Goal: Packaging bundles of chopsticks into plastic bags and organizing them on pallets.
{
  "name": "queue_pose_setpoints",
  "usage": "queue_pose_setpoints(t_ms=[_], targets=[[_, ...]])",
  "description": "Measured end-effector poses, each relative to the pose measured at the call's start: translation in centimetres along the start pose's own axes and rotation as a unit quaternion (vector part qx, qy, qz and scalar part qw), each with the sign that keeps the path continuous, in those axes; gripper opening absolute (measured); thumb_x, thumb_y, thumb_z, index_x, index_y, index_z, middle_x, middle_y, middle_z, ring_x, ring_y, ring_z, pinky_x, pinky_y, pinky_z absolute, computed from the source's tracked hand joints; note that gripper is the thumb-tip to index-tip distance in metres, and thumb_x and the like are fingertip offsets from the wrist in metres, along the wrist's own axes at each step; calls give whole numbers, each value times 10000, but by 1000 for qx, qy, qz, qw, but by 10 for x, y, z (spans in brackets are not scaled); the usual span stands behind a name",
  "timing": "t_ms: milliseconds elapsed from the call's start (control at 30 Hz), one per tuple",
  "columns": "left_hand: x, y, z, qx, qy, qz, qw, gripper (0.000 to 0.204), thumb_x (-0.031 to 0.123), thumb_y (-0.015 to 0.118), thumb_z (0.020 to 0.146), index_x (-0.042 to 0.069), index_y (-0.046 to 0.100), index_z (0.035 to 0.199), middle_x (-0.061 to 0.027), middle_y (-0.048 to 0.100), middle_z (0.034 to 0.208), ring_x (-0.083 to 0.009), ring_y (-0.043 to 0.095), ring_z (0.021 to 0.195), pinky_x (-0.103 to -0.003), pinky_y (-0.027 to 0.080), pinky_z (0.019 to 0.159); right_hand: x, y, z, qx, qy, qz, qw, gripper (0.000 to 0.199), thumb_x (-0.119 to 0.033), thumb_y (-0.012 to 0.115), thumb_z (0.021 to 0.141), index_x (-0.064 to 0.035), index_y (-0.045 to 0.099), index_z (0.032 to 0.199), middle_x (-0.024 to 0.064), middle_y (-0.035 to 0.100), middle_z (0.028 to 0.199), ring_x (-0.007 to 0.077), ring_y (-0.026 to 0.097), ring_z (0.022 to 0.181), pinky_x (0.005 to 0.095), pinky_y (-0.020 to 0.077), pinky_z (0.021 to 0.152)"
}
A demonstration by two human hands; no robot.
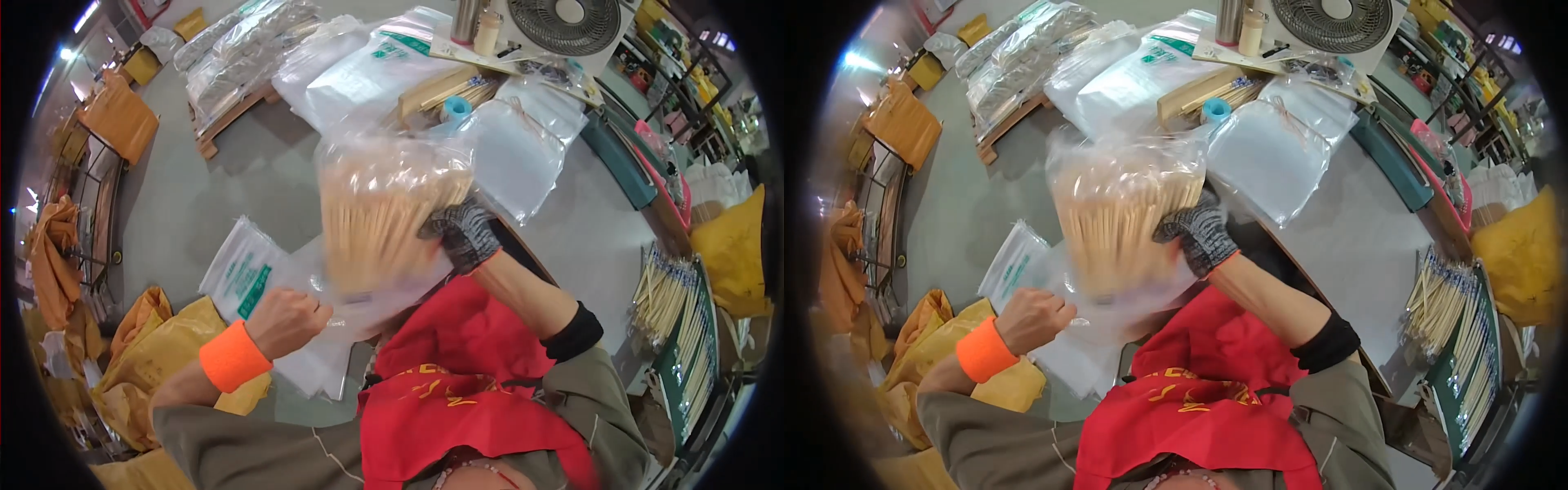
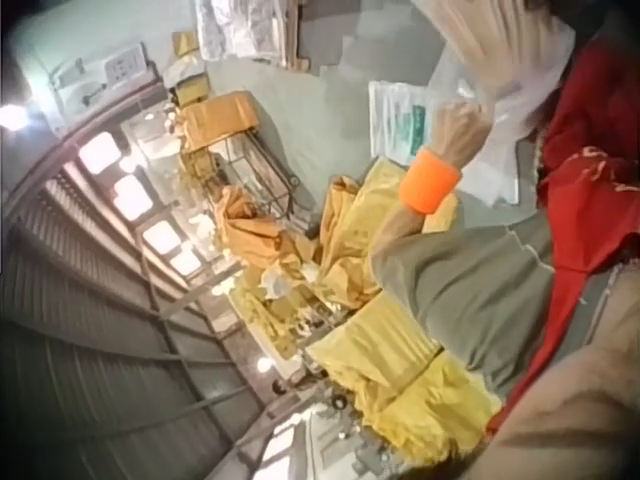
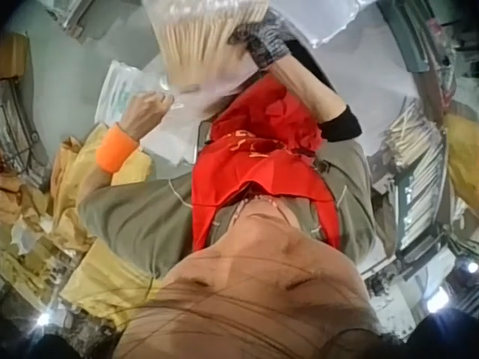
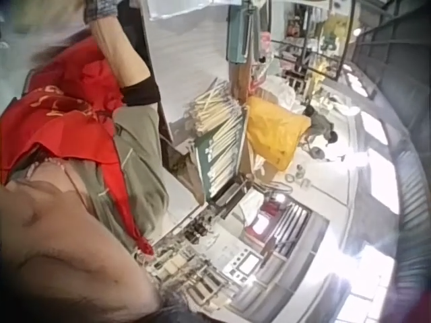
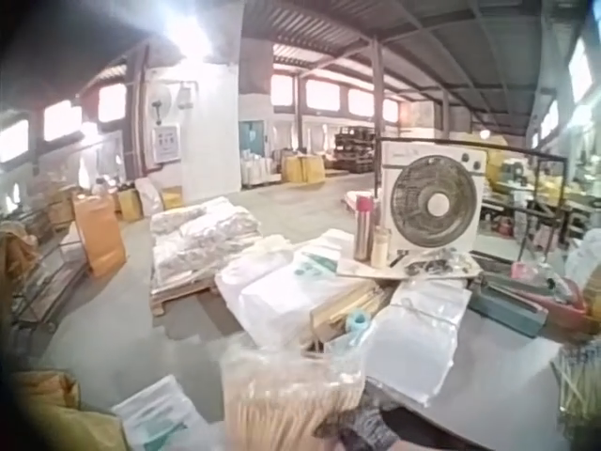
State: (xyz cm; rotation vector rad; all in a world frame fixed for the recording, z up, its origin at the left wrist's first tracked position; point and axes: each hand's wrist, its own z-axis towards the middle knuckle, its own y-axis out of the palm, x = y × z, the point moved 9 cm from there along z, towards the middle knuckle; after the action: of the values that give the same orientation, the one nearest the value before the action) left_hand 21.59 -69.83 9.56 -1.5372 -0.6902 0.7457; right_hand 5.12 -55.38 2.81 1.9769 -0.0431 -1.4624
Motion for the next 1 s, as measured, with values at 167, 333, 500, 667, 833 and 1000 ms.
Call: queue_pose_setpoints(t_ms=[167, 333, 500, 667, 833, 1000], targets=[[15, -20, 2, 4, 74, 9, 997, 112, 101, 569, 642, 112, 463, 607, -12, 448, 545, -166, 532, 505, -310, 410, 430, 70, -10, 49, -301, -185, -590, 725, 340, -187, 703, 648, -32, 639, 943, 90, 662, 783, 221, 636, 707, 353, 510, 640], [54, -16, -1, 8, 102, -60, 993, 102, 121, 561, 656, 101, 471, 613, -16, 462, 567, -163, 527, 504, -307, 413, 440, 94, 54, -5, -358, -241, -650, 625, 332, -314, 627, 703, -59, 653, 916, 132, 657, 831, 282, 632, 769, 377, 497, 696], [102, 12, -1, -119, 202, -216, 948, 88, 148, 531, 724, 70, 500, 698, -57, 514, 585, -221, 572, 532, -354, 452, 454, 94, 17, -16, -309, -185, -662, 658, 359, -343, 581, 759, -66, 637, 980, 138, 652, 879, 293, 627, 804, 380, 492, 733], [126, 37, 11, -207, 215, -365, 882, 133, 176, 506, 766, 46, 511, 794, -124, 575, 616, -307, 604, 583, -416, 467, 462, 72, -38, -37, -224, -135, -672, 693, 388, -371, 534, 814, -72, 621, 1045, 144, 647, 928, 305, 622, 839, 383, 487, 770], [135, 19, 87, -300, 230, -312, 872, 295, 216, 566, 808, 58, 541, 1056, -104, 612, 699, -298, 605, 600, -406, 479, 505, -24, -108, -149, -114, -78, -414, 900, 284, -227, 610, 833, -70, 597, 1069, 112, 617, 1029, 260, 601, 944, 363, 477, 857], [167, -37, 225, -140, 207, -380, 891, 262, 112, 636, 791, 35, 588, 1037, -73, 650, 825, -172, 641, 696, -288, 498, 600, -95, -257, -355, 559, -174, -595, 551, 295, -207, 560, 840, -13, 576, 1062, 171, 528, 1172, 320, 501, 1095, 385, 404, 954]])
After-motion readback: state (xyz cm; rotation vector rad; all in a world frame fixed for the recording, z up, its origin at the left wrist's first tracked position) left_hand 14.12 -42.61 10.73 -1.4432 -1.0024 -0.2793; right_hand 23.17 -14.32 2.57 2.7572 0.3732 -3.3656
